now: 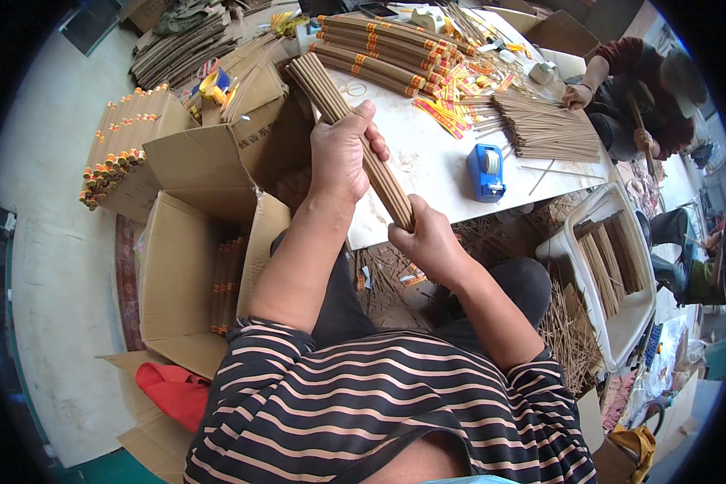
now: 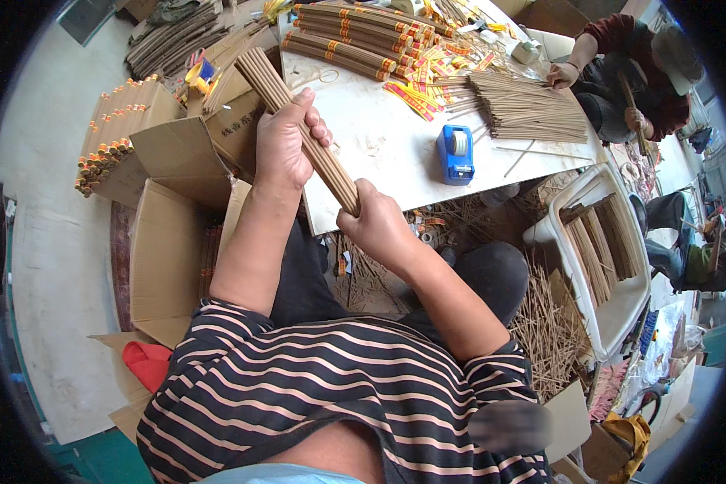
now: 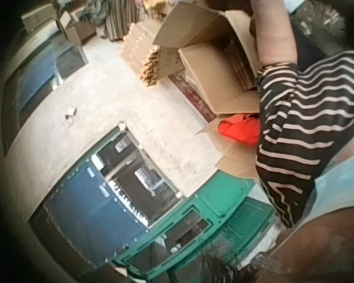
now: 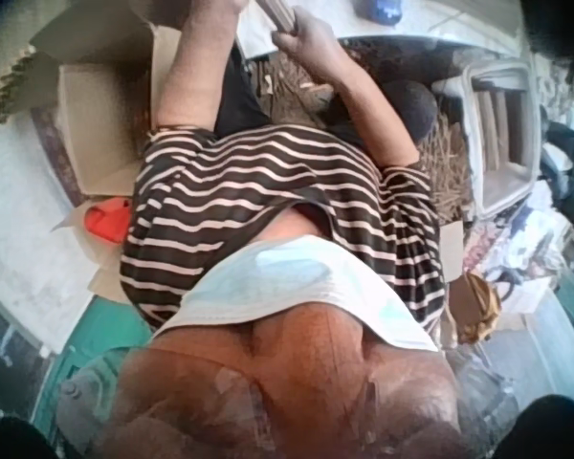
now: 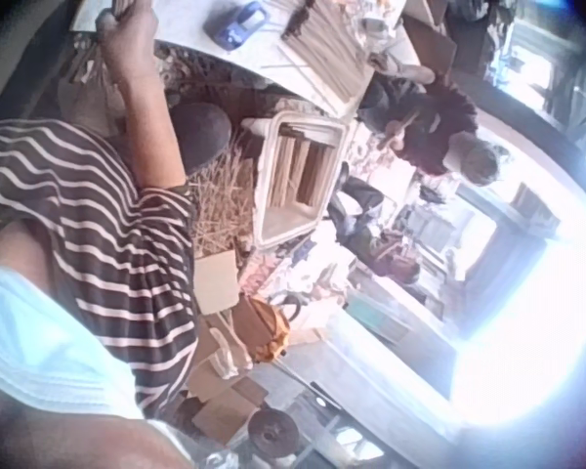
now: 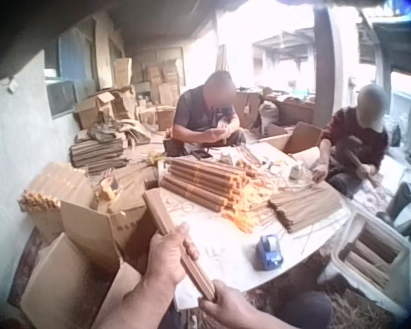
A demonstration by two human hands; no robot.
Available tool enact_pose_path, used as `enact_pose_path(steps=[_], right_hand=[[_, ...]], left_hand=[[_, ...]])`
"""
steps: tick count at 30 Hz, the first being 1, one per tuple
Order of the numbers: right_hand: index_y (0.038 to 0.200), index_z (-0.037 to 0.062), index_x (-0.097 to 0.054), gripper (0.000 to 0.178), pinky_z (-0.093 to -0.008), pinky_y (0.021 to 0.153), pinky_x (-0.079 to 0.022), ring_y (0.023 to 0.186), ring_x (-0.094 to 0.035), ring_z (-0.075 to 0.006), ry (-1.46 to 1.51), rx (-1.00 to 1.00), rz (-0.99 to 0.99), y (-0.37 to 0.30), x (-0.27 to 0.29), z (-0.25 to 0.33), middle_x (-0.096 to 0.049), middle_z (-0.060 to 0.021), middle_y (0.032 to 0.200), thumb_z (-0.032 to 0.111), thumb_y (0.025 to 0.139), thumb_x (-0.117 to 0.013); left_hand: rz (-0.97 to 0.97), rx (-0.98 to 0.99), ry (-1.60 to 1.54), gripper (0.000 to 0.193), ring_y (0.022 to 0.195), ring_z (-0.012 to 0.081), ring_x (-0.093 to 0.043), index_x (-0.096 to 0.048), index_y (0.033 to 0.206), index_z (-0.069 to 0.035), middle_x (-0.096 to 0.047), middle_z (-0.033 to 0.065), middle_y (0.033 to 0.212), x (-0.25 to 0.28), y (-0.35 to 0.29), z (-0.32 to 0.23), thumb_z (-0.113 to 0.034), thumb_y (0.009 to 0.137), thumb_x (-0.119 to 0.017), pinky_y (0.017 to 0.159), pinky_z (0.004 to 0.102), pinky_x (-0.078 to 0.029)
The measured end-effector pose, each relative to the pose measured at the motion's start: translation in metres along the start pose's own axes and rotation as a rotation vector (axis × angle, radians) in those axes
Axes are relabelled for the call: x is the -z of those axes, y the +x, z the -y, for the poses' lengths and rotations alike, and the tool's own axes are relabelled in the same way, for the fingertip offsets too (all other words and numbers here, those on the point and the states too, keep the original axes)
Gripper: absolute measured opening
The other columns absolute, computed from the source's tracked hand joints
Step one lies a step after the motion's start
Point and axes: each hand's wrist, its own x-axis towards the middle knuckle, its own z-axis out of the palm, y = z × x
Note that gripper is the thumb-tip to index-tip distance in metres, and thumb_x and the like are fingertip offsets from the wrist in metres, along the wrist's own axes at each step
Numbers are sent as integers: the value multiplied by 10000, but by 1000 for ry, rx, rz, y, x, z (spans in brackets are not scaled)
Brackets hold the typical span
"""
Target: The person gathers bundles of incense sticks, aligns them, and wraps a paper label around the middle using a tape dispenser. The finished bundles are placed into a cardboard box. The person repeats this process for multiple bundles.
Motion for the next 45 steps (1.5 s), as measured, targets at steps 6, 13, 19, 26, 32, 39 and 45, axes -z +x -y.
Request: enact_pose_path(steps=[6,13,19,26,32,39,45], right_hand=[[828,13,-483,128,-238,379,-435,380,-467,-110,899,-316,464,-2,9,4,-503,-23,578,93,799,-579],[836,31,-482,112,-232,405,-404,434,-486,-114,-35,-153,10,20,-6,-18,-500,-27,584,91,794,-567],[874,21,-478,152,-216,387,-395,418,-443,-101,796,-501,327,23,3,-8,-467,-24,580,74,782,-587],[856,26,-462,183,-229,391,-396,428,-463,-89,127,-360,99,35,-17,-31,-478,-19,571,154,838,-590],[849,15,-471,155,-226,374,-405,425,-470,-91,564,-512,307,29,-10,-18,-476,-15,566,136,845,-567],[867,20,-459,159,-239,355,-391,393,-448,-103,471,-515,258,28,-16,-14,-461,-31,551,91,806,-588],[856,24,-459,133,-226,347,-370,377,-425,-100,669,-515,326,29,-17,-12,-455,-28,541,60,812,-579]], left_hand=[[459,302,-488,197,502,124,-482,-508,756,-80,-496,22,607,22,12,11,-223,844,-610,494,260,-411],[7,188,-92,194,499,106,-464,-493,739,-92,-473,0,594,27,24,35,-202,836,-620,484,255,-395],[227,371,-510,185,473,111,-463,-489,739,-98,-471,7,567,54,31,54,-174,802,-646,483,258,-410],[-48,298,-245,253,442,128,-463,-498,705,-111,-500,14,565,52,34,57,-251,786,-692,443,275,-410],[93,361,-424,169,471,132,-479,-508,716,-90,-502,18,577,67,36,52,-148,793,-646,471,280,-417],[86,307,-411,145,469,119,-476,-511,714,-66,-478,9,562,68,35,53,-111,801,-617,472,259,-417],[262,349,-521,198,477,101,-467,-473,699,-116,-468,-13,566,72,37,46,-143,816,-630,460,240,-392]])
